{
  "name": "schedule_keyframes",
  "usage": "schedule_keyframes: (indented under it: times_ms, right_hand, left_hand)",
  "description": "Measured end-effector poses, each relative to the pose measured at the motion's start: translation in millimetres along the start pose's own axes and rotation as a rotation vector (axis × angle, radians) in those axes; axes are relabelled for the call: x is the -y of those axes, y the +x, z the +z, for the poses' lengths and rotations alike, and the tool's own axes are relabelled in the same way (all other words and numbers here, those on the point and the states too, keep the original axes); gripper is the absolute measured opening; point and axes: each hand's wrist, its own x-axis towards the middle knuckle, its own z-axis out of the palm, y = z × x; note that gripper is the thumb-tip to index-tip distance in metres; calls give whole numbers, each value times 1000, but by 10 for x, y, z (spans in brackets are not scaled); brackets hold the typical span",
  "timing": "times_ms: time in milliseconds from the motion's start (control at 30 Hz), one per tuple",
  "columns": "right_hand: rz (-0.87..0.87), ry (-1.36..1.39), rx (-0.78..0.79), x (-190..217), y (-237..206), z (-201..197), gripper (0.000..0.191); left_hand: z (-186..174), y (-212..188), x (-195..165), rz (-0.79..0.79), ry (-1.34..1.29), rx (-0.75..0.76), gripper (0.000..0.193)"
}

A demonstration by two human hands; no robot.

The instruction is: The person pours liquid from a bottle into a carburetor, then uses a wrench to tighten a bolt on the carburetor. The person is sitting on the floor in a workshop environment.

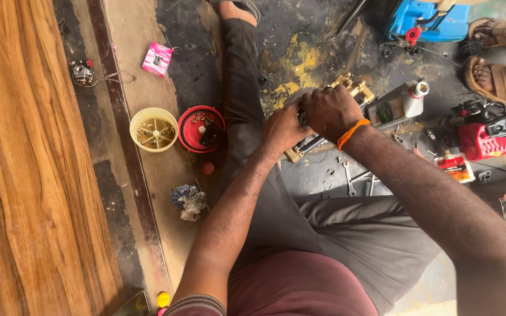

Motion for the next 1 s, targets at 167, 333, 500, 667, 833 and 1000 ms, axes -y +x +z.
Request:
schedule_keyframes:
  times_ms: [167, 333, 500, 667, 833, 1000]
  right_hand:
    - [-28, -8, -109, 41, 29, -18, 53]
    - [13, 194, -51, -125, -25, -104, 36]
    - [190, 480, -139, -504, -413, -10, 35]
    - [203, 519, -204, -507, -670, 301, 44]
    - [182, 479, -187, -409, -624, 519, 36]
    - [294, 443, 1, -431, -608, 556, 42]
  left_hand:
    - [-32, -14, -40, -51, 41, 12, 62]
    - [-66, -10, -82, -9, -44, -29, 72]
    - [-71, -60, -132, -46, -3, -24, 76]
    - [-122, -75, -199, -56, 28, -8, 77]
    - [-179, -113, -270, -61, 46, -8, 76]
    - [-188, -107, -291, -48, 20, -6, 74]
